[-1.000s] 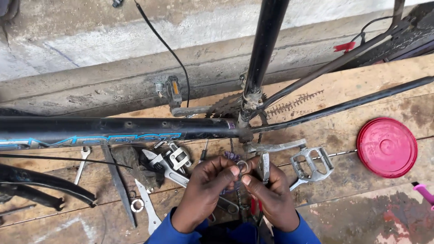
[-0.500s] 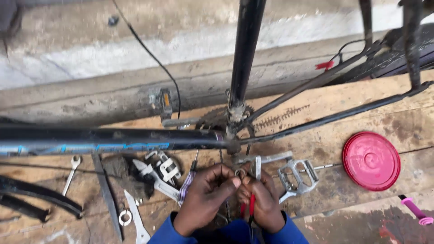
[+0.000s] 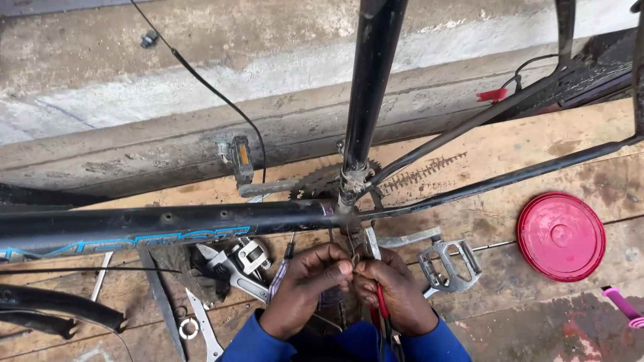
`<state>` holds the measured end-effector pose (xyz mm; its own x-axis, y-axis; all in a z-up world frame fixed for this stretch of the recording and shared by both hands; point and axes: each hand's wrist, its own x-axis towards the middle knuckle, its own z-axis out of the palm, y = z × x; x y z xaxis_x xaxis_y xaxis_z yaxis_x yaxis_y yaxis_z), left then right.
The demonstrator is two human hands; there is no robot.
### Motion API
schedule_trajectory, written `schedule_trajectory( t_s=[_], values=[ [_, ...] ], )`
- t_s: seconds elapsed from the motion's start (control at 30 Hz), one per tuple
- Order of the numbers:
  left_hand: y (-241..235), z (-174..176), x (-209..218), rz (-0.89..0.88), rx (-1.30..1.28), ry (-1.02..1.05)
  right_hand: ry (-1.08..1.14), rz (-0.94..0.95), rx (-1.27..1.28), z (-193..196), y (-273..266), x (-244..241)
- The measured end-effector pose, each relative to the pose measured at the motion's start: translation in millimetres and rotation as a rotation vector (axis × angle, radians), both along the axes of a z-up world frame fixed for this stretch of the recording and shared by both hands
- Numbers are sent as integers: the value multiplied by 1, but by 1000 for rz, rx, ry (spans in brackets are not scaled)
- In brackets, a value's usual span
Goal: The person uses a cloth to wipe the bicycle frame and cables, then uses pliers to remove a small metal ring from the frame. The person then uses the pliers to manipulate a small metal wire or clip.
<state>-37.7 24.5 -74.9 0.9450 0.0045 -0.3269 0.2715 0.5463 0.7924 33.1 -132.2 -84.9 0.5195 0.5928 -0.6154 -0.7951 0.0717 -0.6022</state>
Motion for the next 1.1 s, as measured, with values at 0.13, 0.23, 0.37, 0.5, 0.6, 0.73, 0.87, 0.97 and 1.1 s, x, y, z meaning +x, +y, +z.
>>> schedule_trajectory(
  t_s=[0.13, 0.23, 0.37, 0.5, 0.6, 0.73, 0.87, 0.97, 1.1],
  values=[
    [0, -2, 1, 123, -8, 41, -390, -18, -71, 1, -1, -4],
    [2, -3, 0, 129, -20, 50, -555, -13, -92, 8, -4, -5],
    [-4, 1, -2, 94, -35, -11, -635, 13, -62, 19, -5, -10],
    [-2, -3, -5, 148, 56, -2, -714, -33, -113, 12, -5, -5],
    [6, -3, -9, 153, 156, 2, -726, -184, -238, 11, -4, 4],
    [8, -7, -12, 179, 225, -33, -988, -319, -542, 30, 4, 28],
    [3, -8, -14, 143, 266, 3, -886, -243, -768, 54, 18, 53],
    [2, -4, -15, 82, 302, -14, -870, -128, -766, 46, 24, 74],
    [3, -5, -14, 55, 323, 28, -793, -122, -691, 40, 30, 81]
  ],
)
